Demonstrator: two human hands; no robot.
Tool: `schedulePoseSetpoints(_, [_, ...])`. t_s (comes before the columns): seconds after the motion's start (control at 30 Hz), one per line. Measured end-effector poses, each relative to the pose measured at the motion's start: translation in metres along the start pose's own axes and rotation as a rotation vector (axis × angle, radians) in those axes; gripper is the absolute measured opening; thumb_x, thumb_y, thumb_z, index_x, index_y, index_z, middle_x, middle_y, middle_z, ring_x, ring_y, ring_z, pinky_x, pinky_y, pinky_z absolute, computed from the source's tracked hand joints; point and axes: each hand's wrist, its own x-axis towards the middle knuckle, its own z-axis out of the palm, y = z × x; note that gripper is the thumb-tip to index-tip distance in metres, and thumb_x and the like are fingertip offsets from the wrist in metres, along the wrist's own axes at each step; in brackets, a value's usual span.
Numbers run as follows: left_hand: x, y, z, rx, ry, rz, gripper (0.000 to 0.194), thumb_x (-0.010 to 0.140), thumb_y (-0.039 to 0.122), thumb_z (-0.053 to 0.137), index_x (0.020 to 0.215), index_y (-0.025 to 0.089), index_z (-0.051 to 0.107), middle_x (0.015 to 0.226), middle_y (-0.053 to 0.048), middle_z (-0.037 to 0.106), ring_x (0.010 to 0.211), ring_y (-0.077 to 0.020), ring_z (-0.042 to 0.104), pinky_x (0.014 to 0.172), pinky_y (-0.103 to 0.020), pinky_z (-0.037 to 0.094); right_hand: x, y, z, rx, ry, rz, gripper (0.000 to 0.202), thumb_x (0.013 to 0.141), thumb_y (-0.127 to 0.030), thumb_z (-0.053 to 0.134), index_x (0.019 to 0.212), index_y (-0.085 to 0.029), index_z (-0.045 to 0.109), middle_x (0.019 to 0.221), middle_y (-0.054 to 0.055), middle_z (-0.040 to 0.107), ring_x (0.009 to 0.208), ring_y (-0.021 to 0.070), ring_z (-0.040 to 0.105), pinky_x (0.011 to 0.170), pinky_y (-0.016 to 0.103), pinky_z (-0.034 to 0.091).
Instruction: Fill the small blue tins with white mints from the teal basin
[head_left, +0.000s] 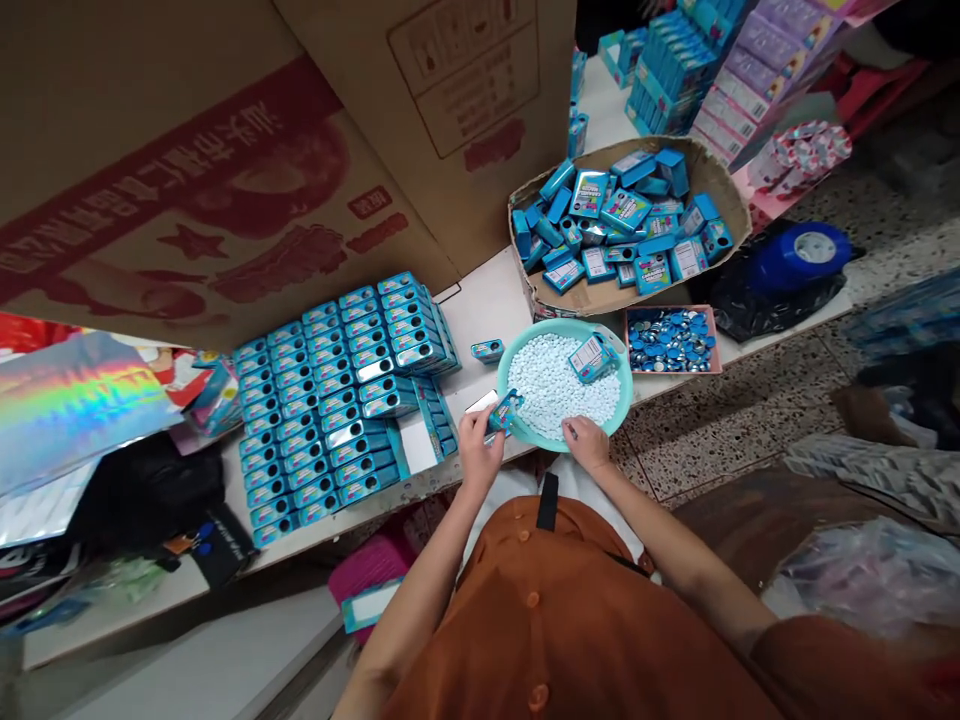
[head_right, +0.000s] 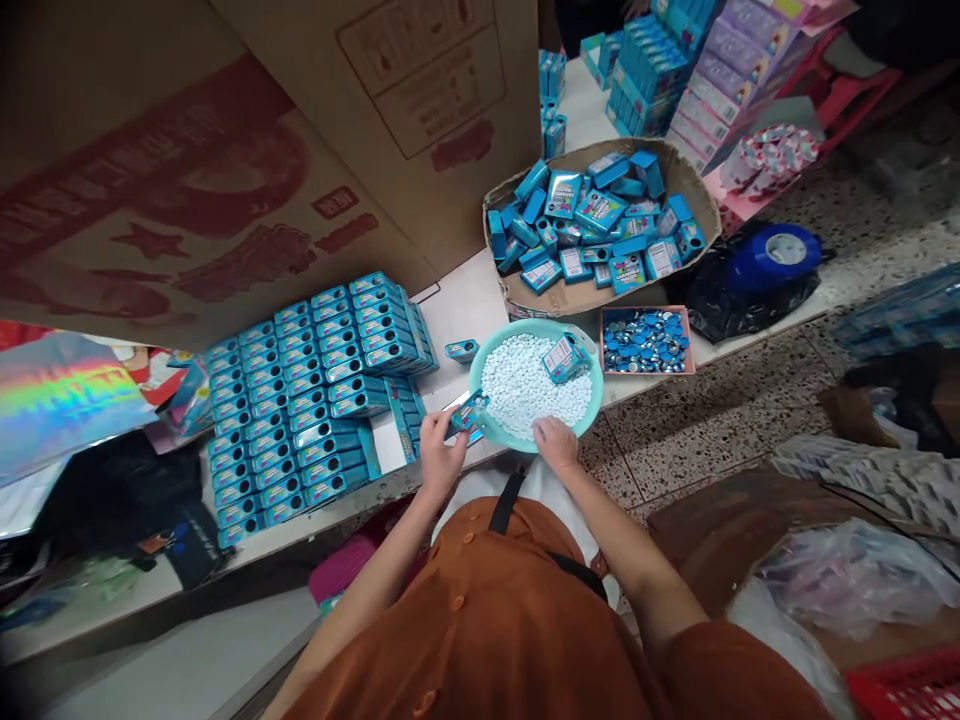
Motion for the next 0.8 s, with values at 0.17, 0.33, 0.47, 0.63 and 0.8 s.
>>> schedulePoseSetpoints(0.17, [-0.005, -0.001, -0.001, 0.005, 0.008, -0.006, 0.041, 0.077, 0.017, 0.058, 0.118, 0.02, 0.057, 0.096, -0.007, 0.053, 0.093, -0.0215, 0.053, 0.084, -0.035, 0.046, 0.001, 0.001, -0.004, -0.003, -0.041, -0.014, 0.023, 0.09, -0.027, 0.045, 0.086, -0.023, 0.067, 0.082, 0.003, 0.066, 0.078, 0.0151, 0.055, 0.062, 0.024, 0.029])
schedulePoseSetpoints(0.33, [-0.008, 0.001, -0.007, 0.016, 0.011, 0.045, 0.042, 0.077, 0.015, 0.057, 0.118, 0.02, 0.057, 0.097, -0.008, 0.054, 0.094, -0.0217, 0.052, 0.085, -0.035, 0.045, 0.001, 0.0, -0.006, -0.011, -0.062, -0.022, 0.022, 0.09, -0.026, 0.046, 0.087, -0.023, 0.067, 0.084, 0.002, 0.066, 0.08, 0.0152, 0.055, 0.063, 0.024, 0.03])
schedulePoseSetpoints(0.47, [-0.006, 0.002, -0.006, 0.012, -0.017, 0.043, 0.042, 0.077, 0.014, 0.057, 0.119, 0.02, 0.057, 0.096, -0.008, 0.054, 0.094, -0.0217, 0.052, 0.085, -0.035, 0.045, 0.002, 0.0, -0.007, -0.02, -0.063, -0.01, 0.023, 0.091, -0.028, 0.045, 0.085, -0.023, 0.067, 0.082, 0.002, 0.065, 0.078, 0.0148, 0.055, 0.063, 0.024, 0.03])
schedulePoseSetpoints(0.63, [-0.009, 0.003, -0.006, -0.057, 0.004, -0.033, 0.038, 0.079, 0.019, 0.059, 0.116, 0.02, 0.058, 0.099, -0.007, 0.056, 0.096, -0.021, 0.054, 0.086, -0.034, 0.045, 0.002, 0.001, -0.007, -0.024, -0.066, -0.014, 0.024, 0.091, -0.03, 0.045, 0.087, -0.023, 0.067, 0.082, 0.003, 0.065, 0.078, 0.015, 0.055, 0.063, 0.024, 0.031])
schedulePoseSetpoints(0.8, [-0.019, -0.022, 0.0, -0.224, 0.17, -0.342, 0.037, 0.077, 0.034, 0.064, 0.11, 0.019, 0.057, 0.1, -0.007, 0.058, 0.096, -0.0203, 0.057, 0.087, -0.033, 0.047, 0.003, 0.002, -0.009, -0.015, -0.074, -0.028, 0.024, 0.092, -0.028, 0.044, 0.087, -0.022, 0.067, 0.083, 0.003, 0.065, 0.08, 0.0153, 0.055, 0.065, 0.024, 0.032])
